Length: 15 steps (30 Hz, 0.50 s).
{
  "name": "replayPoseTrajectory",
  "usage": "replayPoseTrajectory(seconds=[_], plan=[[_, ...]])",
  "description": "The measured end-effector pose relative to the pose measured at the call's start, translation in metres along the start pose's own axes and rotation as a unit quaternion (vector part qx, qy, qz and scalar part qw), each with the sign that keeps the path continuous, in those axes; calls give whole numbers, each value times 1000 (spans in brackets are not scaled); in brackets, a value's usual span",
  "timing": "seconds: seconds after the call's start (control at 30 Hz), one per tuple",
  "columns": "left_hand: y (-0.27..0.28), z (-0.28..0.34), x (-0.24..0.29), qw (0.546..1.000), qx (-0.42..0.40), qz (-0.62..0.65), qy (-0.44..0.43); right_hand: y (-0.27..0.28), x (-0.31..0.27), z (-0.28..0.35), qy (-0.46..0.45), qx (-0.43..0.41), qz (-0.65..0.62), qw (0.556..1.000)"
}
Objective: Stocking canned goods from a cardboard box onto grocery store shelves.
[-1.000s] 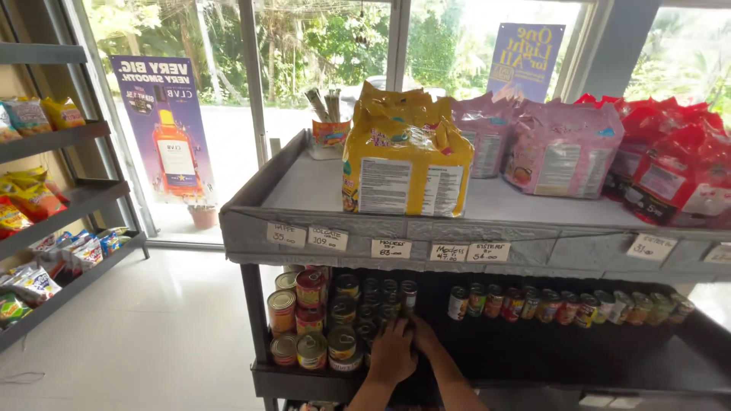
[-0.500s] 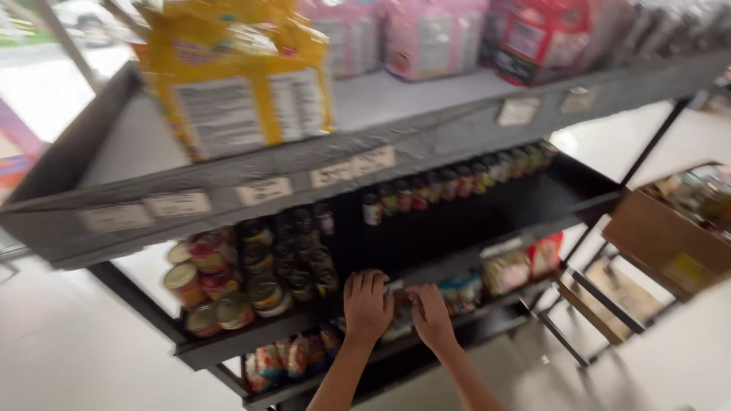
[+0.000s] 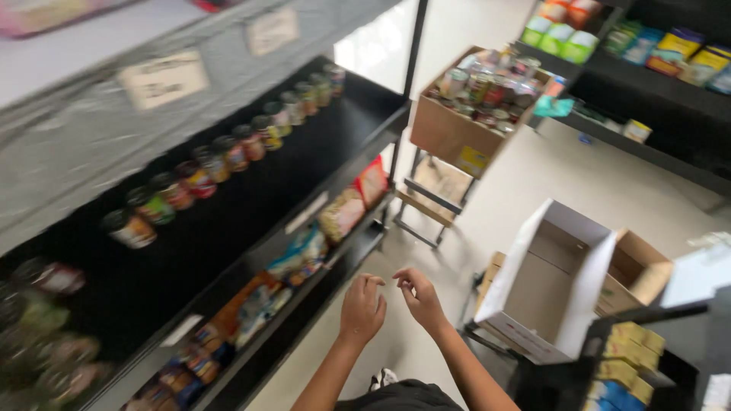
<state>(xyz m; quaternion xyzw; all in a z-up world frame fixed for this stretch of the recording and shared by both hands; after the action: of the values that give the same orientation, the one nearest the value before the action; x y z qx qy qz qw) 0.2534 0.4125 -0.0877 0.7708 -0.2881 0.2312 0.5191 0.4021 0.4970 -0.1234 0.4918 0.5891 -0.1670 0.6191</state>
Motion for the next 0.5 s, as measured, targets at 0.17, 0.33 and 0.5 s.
replayPoseTrajectory(seconds=[0.17,0.33,0.5], plan=[[-69,-48,19,996,-58,60,-21,73,38,12,-71,53,10,996],[-118,-102,23,987,-126,88,-53,119,81,16,-156,84,-2,984],[-139,-197,9,979,-149,120,-73,165,102,-31,-163,127,-9,978]])
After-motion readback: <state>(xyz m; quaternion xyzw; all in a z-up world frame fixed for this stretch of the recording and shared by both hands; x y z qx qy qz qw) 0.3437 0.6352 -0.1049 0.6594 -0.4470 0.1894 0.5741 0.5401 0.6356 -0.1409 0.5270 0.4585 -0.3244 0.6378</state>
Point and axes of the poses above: each hand's wrist, its own z-axis away from the middle knuckle, its own y-axis out of the back of the hand, x = y × z, the point moved 5 cm from there along -z, towards the middle knuckle, and after that the axes turned 9 degrees about -x, right-handed, at the moved point
